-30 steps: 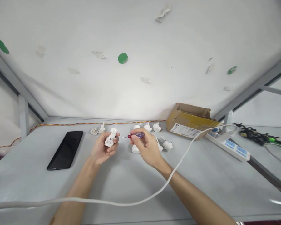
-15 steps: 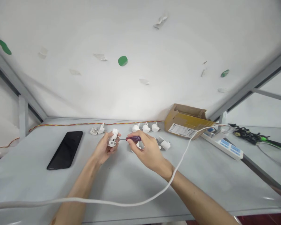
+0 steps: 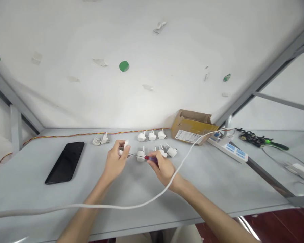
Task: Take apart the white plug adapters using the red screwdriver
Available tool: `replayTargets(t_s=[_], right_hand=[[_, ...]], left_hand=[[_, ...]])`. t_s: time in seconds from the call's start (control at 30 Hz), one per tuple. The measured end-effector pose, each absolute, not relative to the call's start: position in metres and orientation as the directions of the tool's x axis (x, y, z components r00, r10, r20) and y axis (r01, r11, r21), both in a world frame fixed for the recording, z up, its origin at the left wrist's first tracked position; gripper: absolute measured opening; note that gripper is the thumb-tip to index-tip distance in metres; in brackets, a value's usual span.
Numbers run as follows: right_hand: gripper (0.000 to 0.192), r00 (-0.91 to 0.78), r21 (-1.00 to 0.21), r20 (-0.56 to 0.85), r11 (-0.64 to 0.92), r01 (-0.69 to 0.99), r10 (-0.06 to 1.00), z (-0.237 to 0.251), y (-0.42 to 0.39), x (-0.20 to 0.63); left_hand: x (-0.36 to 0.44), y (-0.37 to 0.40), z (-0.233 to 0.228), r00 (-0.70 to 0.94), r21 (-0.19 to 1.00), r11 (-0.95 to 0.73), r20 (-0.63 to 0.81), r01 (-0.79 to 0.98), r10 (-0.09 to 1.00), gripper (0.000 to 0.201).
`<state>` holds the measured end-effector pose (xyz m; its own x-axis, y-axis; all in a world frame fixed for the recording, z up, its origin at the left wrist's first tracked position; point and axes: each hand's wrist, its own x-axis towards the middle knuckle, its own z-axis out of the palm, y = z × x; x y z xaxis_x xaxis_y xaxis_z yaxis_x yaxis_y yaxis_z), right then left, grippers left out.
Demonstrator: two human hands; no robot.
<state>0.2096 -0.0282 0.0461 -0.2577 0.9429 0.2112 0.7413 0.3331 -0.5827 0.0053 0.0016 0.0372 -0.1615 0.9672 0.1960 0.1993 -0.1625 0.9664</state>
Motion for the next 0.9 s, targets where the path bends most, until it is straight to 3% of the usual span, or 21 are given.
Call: replayTargets(t_s=[0.13, 0.2, 0.27, 0.4, 0.5, 0.63, 0.8, 0.9], right_hand=[[0.034, -0.293, -0.622, 0.282, 0.406, 0.67, 0.914, 0.024, -0.038, 0.228], [0.03, -0.269, -0.685, 0.25, 0.366, 0.63, 0.93, 0.016, -0.042, 0.233], [0.02, -0.237, -0.739, 0.216, 0.318, 0.595, 0.947, 0.011, -0.045, 0.236], [0.019, -0.26, -0.768, 0.214, 0.326, 0.551, 0.942, 0.006, -0.039, 0.237], [0.028, -0.254, -0.754, 0.26, 0.36, 0.549, 0.932, 0.004, -0.031, 0.237], [0.027, -0.242, -0.768, 0.267, 0.357, 0.531, 0.933, 0.001, -0.024, 0.235], [0.018, -0.288, -0.636, 0.328, 0.436, 0.637, 0.9, -0.002, -0.021, 0.229], [0.032, -0.306, -0.571, 0.318, 0.439, 0.694, 0.897, -0.003, -0.024, 0.227]], left_hand=[[0.022, -0.01, 0.032, -0.093, 0.868, -0.27, 0.336, 0.416, 0.937, 0.027], [0.029, -0.012, 0.028, -0.045, 0.821, -0.299, 0.365, 0.486, 0.93, 0.027], [0.034, -0.013, 0.023, -0.037, 0.799, -0.3, 0.373, 0.521, 0.927, 0.026], [0.035, -0.011, 0.017, -0.087, 0.783, -0.253, 0.363, 0.568, 0.928, 0.026], [0.034, -0.009, 0.013, -0.092, 0.775, -0.248, 0.365, 0.582, 0.926, 0.026], [0.032, -0.008, 0.007, -0.141, 0.817, -0.185, 0.307, 0.547, 0.941, 0.029], [0.031, -0.011, 0.0, -0.231, 0.926, -0.117, 0.21, 0.36, 0.95, 0.034], [0.033, -0.017, -0.003, -0.198, 0.962, -0.127, 0.177, 0.242, 0.964, 0.036]])
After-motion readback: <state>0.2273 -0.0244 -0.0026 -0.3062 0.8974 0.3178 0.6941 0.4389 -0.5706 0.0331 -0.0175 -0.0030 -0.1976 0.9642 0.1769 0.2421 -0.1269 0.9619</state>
